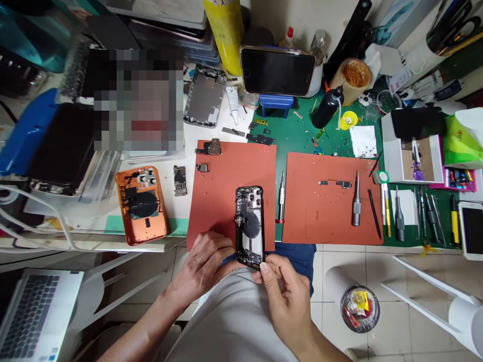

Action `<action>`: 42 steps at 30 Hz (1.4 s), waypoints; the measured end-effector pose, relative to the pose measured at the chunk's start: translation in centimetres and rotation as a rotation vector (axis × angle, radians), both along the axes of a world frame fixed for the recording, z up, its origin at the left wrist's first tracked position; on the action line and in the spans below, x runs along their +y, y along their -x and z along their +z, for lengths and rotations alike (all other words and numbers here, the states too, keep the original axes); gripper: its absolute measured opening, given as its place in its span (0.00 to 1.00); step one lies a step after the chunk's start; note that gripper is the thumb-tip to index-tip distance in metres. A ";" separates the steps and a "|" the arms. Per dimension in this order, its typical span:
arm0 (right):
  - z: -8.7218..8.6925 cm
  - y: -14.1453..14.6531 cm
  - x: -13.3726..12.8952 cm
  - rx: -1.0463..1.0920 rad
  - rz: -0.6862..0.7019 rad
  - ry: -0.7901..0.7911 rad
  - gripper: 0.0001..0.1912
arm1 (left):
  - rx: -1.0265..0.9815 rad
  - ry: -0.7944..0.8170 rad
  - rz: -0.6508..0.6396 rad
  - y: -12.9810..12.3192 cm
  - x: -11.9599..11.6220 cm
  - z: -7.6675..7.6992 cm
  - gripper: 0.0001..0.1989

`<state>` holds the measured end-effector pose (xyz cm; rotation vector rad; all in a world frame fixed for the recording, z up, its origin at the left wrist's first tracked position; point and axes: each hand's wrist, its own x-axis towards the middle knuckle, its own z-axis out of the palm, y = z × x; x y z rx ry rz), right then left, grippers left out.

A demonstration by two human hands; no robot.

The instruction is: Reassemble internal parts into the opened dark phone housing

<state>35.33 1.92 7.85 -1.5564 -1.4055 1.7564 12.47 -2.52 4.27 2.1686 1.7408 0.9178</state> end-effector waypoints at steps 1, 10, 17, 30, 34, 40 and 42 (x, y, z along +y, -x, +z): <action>0.0 0.0 0.0 -0.003 -0.001 -0.008 0.14 | -0.002 0.001 0.001 0.0 0.0 0.0 0.07; -1.5 0.3 0.9 0.026 -0.093 0.104 0.21 | -0.010 0.007 0.020 -0.1 -0.2 -0.4 0.11; -1.9 0.6 1.0 -0.013 -0.112 0.124 0.24 | -0.004 0.022 0.034 -0.1 -0.3 -0.4 0.11; -2.2 0.7 0.9 0.040 -0.172 0.183 0.25 | 0.030 0.001 0.034 0.0 0.0 0.0 0.07; -2.0 0.6 0.9 0.056 -0.170 0.187 0.23 | 0.030 -0.006 0.028 -0.1 0.0 0.0 0.09; -1.9 0.5 0.9 0.104 -0.175 0.190 0.22 | 0.038 -0.006 0.024 -0.1 -0.1 -0.1 0.08; -1.9 0.6 0.9 0.130 -0.183 0.190 0.21 | 0.039 -0.005 0.023 -0.1 -0.1 -0.1 0.07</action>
